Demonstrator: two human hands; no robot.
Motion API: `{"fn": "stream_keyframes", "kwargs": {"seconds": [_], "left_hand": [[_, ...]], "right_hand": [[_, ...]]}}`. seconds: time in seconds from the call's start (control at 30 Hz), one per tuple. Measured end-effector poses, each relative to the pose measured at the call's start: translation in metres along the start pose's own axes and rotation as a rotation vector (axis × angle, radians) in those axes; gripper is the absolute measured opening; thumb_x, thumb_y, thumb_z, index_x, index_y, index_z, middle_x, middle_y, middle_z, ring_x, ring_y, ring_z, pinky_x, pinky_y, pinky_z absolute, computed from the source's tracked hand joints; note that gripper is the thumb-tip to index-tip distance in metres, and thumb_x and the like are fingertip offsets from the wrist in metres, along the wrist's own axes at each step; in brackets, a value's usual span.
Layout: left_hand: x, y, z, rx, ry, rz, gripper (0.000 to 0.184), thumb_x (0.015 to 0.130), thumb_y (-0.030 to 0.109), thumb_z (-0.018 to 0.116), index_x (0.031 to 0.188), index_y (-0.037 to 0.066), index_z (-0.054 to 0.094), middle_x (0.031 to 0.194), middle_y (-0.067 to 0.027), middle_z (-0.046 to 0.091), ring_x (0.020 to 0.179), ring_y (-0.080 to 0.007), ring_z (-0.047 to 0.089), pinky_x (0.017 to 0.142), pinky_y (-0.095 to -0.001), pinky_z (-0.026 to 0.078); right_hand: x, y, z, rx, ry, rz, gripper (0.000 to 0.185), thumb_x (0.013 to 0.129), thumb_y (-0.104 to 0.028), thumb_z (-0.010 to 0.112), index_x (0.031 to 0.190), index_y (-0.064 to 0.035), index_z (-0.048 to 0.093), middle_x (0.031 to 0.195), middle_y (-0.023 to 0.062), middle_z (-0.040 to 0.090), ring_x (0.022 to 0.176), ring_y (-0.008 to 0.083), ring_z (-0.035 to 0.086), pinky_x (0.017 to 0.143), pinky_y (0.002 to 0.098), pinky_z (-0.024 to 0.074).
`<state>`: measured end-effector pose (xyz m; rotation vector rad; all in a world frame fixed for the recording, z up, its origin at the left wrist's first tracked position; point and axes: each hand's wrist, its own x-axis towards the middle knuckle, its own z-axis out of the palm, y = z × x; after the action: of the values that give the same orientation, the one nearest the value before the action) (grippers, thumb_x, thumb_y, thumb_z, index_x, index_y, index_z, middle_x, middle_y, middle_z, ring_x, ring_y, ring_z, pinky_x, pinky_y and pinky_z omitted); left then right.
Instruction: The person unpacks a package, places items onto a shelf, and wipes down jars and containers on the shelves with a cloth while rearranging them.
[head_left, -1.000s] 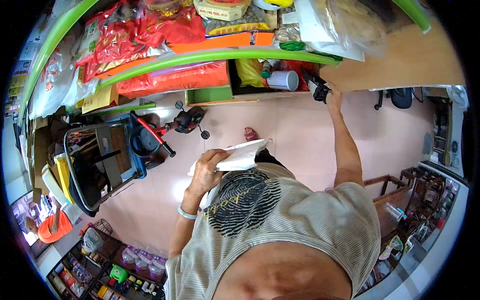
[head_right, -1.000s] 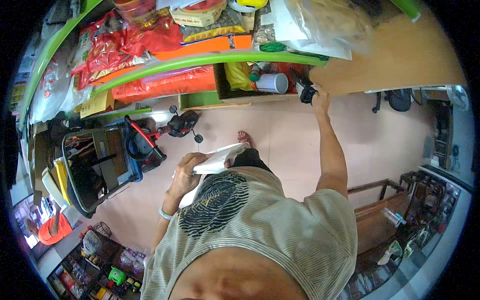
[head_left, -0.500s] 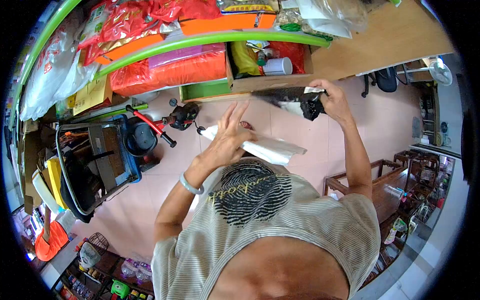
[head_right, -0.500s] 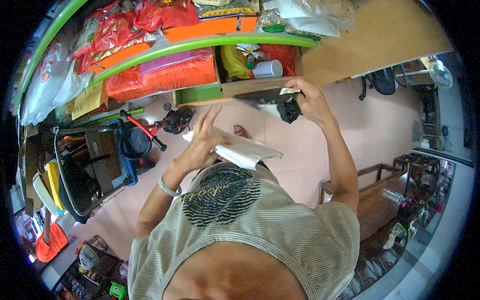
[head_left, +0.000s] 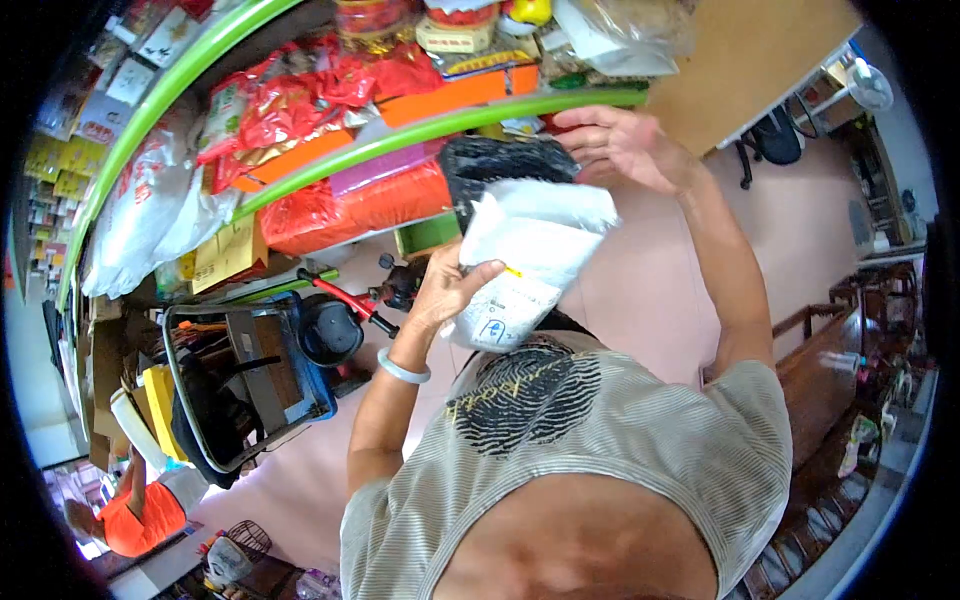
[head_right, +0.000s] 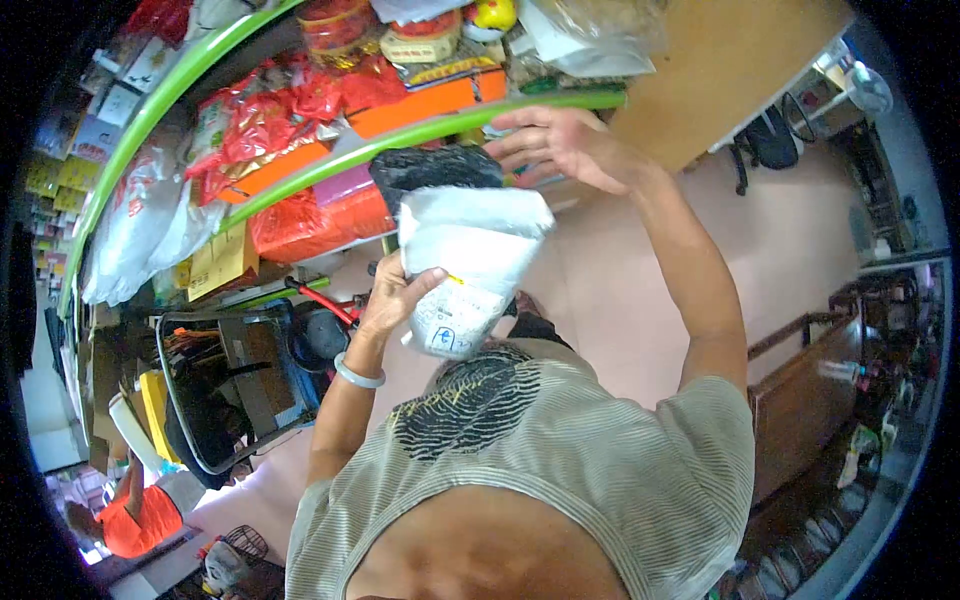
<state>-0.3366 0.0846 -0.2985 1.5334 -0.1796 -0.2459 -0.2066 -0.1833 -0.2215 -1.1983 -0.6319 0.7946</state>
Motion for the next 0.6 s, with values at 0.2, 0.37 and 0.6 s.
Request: {"fn": "stream_keyframes", "kwargs": {"seconds": [0.2,0.37,0.6], "left_hand": [[0.007,0.004,-0.012,-0.302,0.193,0.021,0.029,0.086,0.020,0.059,0.105,-0.002,0.057,0.089,-0.0062,0.063,0.076,-0.0092,0.059,0.064,-0.0245,0.049],[0.013,0.004,-0.008,-0.340,0.291,0.033,0.033,0.088,0.024,0.056,0.107,-0.003,0.055,0.091,-0.0076,0.063,0.076,-0.0103,0.059,0.063,-0.0244,0.049],[0.007,-0.013,-0.004,-0.157,0.385,0.061,0.037,0.081,0.020,0.064,0.105,-0.007,0.056,0.096,-0.0132,0.062,0.084,-0.0173,0.060,0.073,-0.0298,0.049]], "right_hand": [[0.017,0.057,0.033,-0.229,0.045,-0.131,0.104,0.062,-0.065,0.067,0.132,0.0031,0.031,0.129,0.0200,0.043,0.120,0.0273,0.041,0.097,0.0396,0.0355],[0.036,0.083,0.070,-0.416,0.414,-0.087,0.082,0.070,-0.052,0.069,0.124,0.0042,0.042,0.116,0.0179,0.053,0.107,0.0262,0.051,0.093,0.0378,0.0394],[0.032,0.090,0.083,-0.393,0.482,-0.270,0.057,0.079,-0.030,0.067,0.121,0.0030,0.048,0.110,0.0178,0.057,0.102,0.0234,0.054,0.089,0.0372,0.0425]]}}
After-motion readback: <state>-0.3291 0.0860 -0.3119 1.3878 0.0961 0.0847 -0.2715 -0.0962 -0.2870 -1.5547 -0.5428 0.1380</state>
